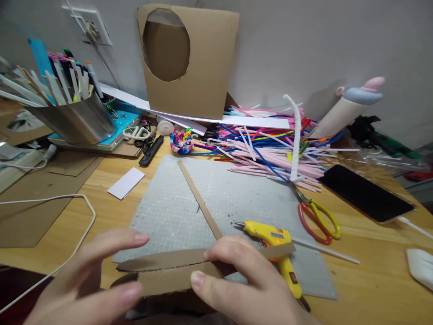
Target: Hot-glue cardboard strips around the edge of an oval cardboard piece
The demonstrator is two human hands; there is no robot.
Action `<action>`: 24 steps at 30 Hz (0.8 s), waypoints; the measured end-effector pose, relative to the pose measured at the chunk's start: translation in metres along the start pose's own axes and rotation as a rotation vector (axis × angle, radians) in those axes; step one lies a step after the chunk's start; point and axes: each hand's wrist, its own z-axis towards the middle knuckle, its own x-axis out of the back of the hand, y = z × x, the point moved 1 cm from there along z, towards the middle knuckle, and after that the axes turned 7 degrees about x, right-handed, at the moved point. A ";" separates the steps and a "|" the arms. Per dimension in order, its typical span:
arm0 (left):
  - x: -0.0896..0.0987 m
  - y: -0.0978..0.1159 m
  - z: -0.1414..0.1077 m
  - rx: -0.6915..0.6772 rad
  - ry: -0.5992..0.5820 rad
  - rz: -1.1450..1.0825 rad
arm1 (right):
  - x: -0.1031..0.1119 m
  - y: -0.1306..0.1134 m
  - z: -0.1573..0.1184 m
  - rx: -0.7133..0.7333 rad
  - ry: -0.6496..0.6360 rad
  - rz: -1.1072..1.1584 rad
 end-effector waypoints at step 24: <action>-0.010 0.004 0.036 -0.265 -0.293 0.010 | 0.004 0.000 0.006 0.049 -0.144 0.002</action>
